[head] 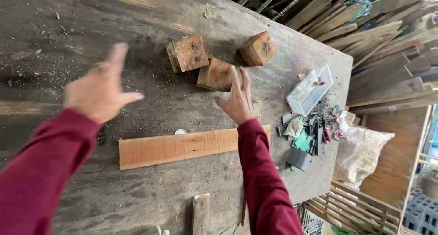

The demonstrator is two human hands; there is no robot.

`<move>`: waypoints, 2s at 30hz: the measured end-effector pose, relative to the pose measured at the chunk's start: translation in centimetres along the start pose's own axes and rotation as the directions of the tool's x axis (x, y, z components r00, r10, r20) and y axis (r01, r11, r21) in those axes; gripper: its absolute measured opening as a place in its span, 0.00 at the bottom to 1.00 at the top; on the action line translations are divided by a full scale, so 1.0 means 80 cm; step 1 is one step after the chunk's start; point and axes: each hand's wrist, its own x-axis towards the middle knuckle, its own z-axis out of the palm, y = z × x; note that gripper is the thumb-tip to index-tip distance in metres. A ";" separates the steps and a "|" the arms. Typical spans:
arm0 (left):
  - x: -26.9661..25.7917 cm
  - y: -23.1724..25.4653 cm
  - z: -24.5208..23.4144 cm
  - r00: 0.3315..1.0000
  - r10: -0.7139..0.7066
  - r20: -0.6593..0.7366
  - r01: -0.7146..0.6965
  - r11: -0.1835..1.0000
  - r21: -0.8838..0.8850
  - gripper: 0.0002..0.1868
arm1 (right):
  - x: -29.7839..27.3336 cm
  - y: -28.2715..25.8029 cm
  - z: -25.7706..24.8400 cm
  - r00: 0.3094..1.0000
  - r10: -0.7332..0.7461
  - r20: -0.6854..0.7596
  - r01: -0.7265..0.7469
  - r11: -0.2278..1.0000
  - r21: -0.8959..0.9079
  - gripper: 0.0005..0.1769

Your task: The person hammers nails into wooden planks and joins wooden blocks together by hand using a hammer on a workshop bench.

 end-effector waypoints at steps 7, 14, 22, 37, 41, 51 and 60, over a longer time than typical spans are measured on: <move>0.113 0.182 0.012 0.998 0.055 -0.024 -0.053 0.995 0.081 0.67 | 0.031 0.034 0.052 0.997 0.043 -0.059 -0.024 0.958 0.286 0.66; 0.025 0.143 0.042 0.973 0.163 -0.163 -0.164 0.986 0.007 0.55 | -0.023 0.005 0.015 0.992 0.027 -0.124 0.023 0.923 0.383 0.65; -0.289 0.032 0.156 0.992 0.123 -0.007 -0.123 0.992 -0.008 0.55 | -0.337 -0.081 0.005 0.998 0.044 0.035 -0.055 0.894 0.444 0.64; -0.359 -0.031 0.265 0.981 0.157 0.117 -0.169 0.980 0.106 0.58 | -0.471 -0.149 0.109 0.989 -0.029 0.145 -0.018 0.949 0.314 0.59; -0.358 -0.029 0.267 0.983 0.166 0.083 -0.165 0.986 -0.019 0.61 | -0.456 -0.151 0.110 0.993 -0.029 0.111 -0.003 0.960 0.279 0.59; -0.355 -0.020 0.275 0.980 0.047 0.193 -0.062 0.995 0.077 0.68 | -0.462 -0.140 0.112 0.985 -0.061 0.164 0.000 0.937 0.348 0.58; -0.357 -0.021 0.279 0.982 0.007 0.187 -0.025 0.996 0.091 0.69 | -0.455 -0.137 0.107 0.976 -0.084 0.200 0.012 0.941 0.339 0.64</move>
